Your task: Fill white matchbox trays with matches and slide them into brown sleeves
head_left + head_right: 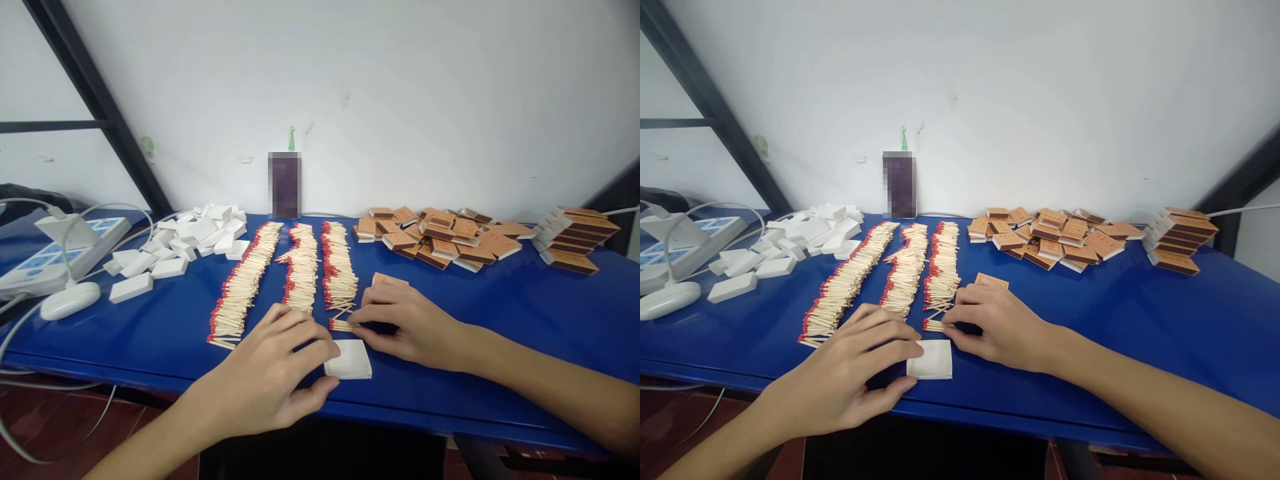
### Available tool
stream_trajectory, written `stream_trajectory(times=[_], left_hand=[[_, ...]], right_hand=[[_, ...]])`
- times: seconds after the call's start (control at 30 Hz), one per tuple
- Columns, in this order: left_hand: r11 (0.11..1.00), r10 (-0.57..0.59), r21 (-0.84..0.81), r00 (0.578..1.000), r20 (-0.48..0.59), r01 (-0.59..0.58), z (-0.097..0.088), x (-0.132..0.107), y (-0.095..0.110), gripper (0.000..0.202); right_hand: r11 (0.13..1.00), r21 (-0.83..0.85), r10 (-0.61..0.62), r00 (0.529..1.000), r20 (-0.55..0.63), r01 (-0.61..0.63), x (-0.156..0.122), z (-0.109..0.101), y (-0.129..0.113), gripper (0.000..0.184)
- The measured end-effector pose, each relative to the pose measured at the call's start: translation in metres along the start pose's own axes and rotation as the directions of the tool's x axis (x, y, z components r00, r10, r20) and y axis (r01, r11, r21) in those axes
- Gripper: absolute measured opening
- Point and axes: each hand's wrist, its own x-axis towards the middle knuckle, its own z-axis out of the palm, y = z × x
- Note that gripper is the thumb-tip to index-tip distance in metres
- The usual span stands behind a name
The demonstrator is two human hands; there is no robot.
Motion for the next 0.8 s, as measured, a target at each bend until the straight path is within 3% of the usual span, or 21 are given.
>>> stream_trajectory(times=[0.5,0.8], left_hand=[[0.999,-0.015,-0.041,1.0,0.004,0.016,-0.0013,-0.0009,0.0021,0.015],[0.997,0.03,-0.074,0.999,0.011,-0.029,-0.0002,-0.0005,0.002,0.019]], right_hand=[[0.999,0.027,-0.042,0.998,0.038,0.041,-0.0013,-0.0026,0.001,0.019],[1.0,0.0,0.016,0.997,-0.077,-0.016,0.0001,0.0009,0.0035,0.019]])
